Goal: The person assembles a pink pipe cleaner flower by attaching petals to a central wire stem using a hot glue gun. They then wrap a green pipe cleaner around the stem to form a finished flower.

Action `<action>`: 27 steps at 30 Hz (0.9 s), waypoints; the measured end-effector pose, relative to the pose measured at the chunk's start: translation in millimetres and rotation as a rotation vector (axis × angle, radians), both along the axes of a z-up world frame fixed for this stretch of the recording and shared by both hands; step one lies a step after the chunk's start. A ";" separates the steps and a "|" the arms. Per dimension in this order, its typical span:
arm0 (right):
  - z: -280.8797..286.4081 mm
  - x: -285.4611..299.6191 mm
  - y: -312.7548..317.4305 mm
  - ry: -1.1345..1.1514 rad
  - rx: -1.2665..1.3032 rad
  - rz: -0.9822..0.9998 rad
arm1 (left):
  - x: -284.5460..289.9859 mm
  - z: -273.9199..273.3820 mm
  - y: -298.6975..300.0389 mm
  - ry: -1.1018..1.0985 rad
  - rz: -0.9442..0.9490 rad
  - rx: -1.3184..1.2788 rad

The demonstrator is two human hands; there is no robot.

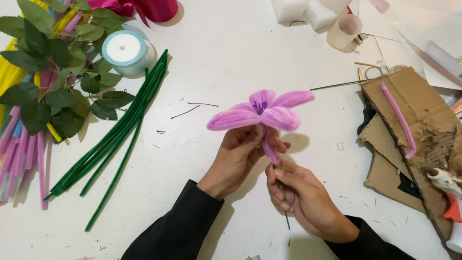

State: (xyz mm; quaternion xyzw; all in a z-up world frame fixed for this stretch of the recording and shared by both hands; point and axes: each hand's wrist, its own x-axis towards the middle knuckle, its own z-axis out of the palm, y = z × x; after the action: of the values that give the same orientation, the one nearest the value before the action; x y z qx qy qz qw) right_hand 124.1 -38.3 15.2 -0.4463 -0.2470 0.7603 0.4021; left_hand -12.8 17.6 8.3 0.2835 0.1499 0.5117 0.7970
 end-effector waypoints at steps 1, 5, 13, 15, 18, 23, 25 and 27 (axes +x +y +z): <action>1.3 -0.5 -0.3 0.003 0.012 0.019 | 0.8 3.1 -0.8 -0.003 -0.013 0.029; 9.2 -0.8 5.3 -0.144 0.280 0.092 | -4.3 11.8 -6.6 0.012 -0.044 -0.057; 31.5 5.0 4.5 -0.668 0.719 -0.019 | 0.7 -2.9 -17.4 0.000 0.109 0.142; 26.6 2.7 1.7 -0.686 0.803 -0.005 | 8.0 6.4 -18.5 -0.014 0.107 0.229; 14.1 0.0 -2.9 -0.633 0.610 0.039 | 23.7 21.1 -20.6 0.310 0.263 0.318; 27.5 7.4 -1.0 -0.618 0.530 0.079 | 46.0 36.7 -9.6 -0.189 0.277 0.144; 33.9 12.4 2.5 -0.718 0.527 0.112 | 37.0 37.0 -7.2 -0.020 0.261 0.214; 36.2 18.1 6.9 -0.815 0.525 0.143 | 30.2 24.5 -3.1 0.154 0.246 0.284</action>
State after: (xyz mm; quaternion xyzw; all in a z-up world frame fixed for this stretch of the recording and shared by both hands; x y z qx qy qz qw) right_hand 142.2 -31.4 51.4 -0.5731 -0.5977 0.4613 0.3186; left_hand 17.4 14.5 32.8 0.4112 0.1701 0.5979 0.6668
